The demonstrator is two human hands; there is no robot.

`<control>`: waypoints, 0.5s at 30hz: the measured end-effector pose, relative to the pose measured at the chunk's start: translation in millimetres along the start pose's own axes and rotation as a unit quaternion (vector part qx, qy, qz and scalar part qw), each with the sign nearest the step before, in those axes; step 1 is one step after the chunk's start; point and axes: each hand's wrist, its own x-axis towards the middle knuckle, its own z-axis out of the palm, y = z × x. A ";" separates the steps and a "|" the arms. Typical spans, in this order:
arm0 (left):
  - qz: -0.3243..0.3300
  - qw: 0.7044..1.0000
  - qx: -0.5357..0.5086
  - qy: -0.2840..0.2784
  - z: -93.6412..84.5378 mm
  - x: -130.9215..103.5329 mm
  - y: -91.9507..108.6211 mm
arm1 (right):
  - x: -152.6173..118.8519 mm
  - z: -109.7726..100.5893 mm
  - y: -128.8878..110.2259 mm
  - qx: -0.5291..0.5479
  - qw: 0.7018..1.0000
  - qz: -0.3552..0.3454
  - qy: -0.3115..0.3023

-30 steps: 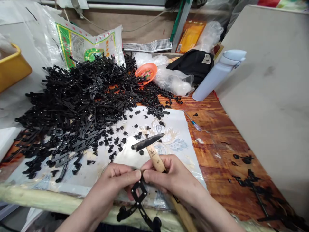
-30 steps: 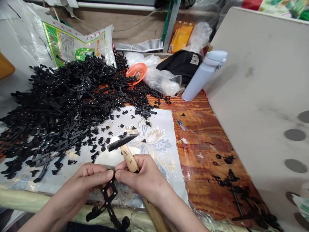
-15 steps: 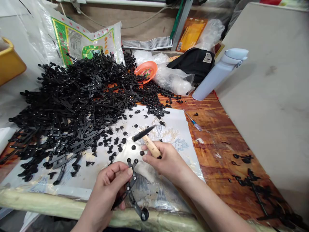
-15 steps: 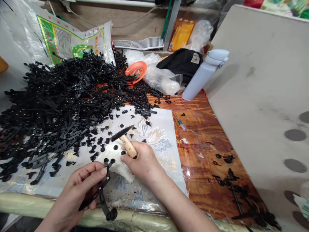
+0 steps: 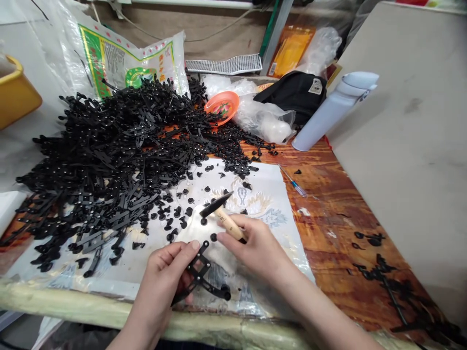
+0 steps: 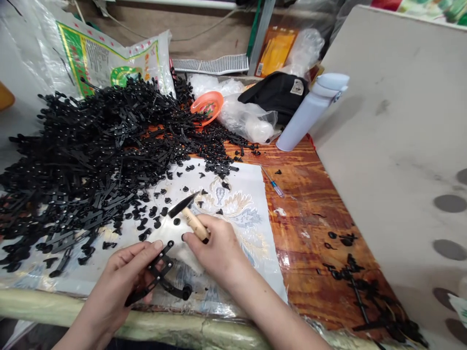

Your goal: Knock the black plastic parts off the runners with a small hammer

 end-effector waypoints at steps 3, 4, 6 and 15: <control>0.014 1.000 0.002 -0.001 1.4 -2.9 1.6 | -9.1 -16.5 0.8 0.107 0.992 0.057 -0.032; 0.013 1.000 0.003 -0.009 1.5 -3.6 2.4 | -12.8 -19.9 2.9 0.140 0.985 0.083 -0.051; 0.005 1.000 0.005 -0.030 0.8 -3.6 4.2 | -20.6 -22.1 9.5 0.162 0.976 0.121 -0.081; 0.003 0.998 0.050 -0.031 -3.5 6.3 11.8 | -47.5 -4.9 16.0 -0.132 0.990 0.042 -0.023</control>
